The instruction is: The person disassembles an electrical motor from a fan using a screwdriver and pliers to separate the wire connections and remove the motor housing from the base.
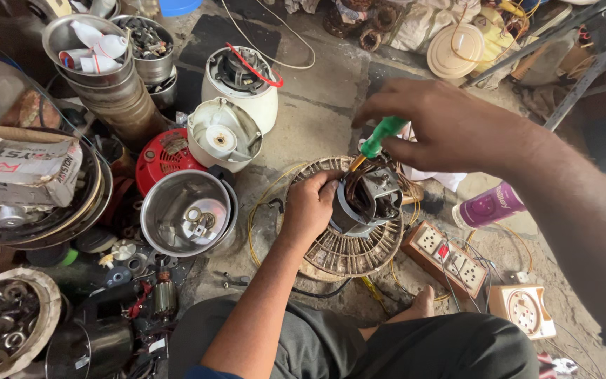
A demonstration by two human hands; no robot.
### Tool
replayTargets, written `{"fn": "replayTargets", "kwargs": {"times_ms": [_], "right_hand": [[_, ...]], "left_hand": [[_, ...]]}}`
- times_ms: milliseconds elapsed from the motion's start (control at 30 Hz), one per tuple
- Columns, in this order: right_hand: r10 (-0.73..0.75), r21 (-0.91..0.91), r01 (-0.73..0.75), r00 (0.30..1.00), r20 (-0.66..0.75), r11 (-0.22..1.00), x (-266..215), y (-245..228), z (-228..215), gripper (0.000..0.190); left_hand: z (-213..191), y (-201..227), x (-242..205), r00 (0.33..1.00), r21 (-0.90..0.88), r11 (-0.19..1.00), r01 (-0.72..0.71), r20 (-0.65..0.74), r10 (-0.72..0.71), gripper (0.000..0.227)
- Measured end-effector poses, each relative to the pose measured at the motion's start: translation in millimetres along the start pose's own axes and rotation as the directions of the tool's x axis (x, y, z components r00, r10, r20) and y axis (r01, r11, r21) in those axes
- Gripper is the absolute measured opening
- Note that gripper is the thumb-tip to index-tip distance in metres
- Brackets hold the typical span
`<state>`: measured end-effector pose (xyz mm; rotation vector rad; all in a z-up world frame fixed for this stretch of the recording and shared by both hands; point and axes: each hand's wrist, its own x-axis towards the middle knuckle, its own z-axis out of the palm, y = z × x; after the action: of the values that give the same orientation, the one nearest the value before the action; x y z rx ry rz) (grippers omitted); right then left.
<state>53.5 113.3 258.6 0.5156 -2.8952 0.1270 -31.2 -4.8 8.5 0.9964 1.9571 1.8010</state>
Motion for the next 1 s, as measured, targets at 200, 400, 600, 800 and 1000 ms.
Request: {"fn": "replayTargets", "kwargs": {"times_ms": [200, 400, 600, 800, 1000], "right_hand": [[0.011, 0.05, -0.013, 0.999, 0.033, 0.999, -1.0, -2.7, -2.7, 0.032], [0.015, 0.009, -0.016, 0.999, 0.045, 1.0, -1.6, -6.1, -4.6, 0.039], [0.049, -0.163, -0.053, 0.998, -0.028, 0.985, -5.3, -6.3, -2.5, 0.041], [0.242, -0.142, -0.249, 0.968, -0.063, 0.958, -28.4, -4.0, -3.3, 0.021], [0.718, 0.535, -0.479, 0.494, -0.491, 0.696, -158.9, -0.5, 31.6, 0.024]], "left_hand": [[-0.6, 2.7, 0.3, 1.0, 0.012, 1.0, -0.02, -0.01, 0.02, 0.022], [-1.0, 3.0, -0.1, 0.999, -0.007, 0.999, -0.037, -0.017, 0.037, 0.021], [-2.0, 6.5, 1.1, 0.996, 0.058, 0.995, -0.082, -0.022, 0.084, 0.021], [0.9, 11.0, 1.4, 0.983, 0.176, 0.974, -0.142, -0.091, 0.16, 0.014], [-6.4, -3.2, 17.7, 0.962, 0.088, 0.959, -0.268, -0.027, 0.271, 0.017]]}}
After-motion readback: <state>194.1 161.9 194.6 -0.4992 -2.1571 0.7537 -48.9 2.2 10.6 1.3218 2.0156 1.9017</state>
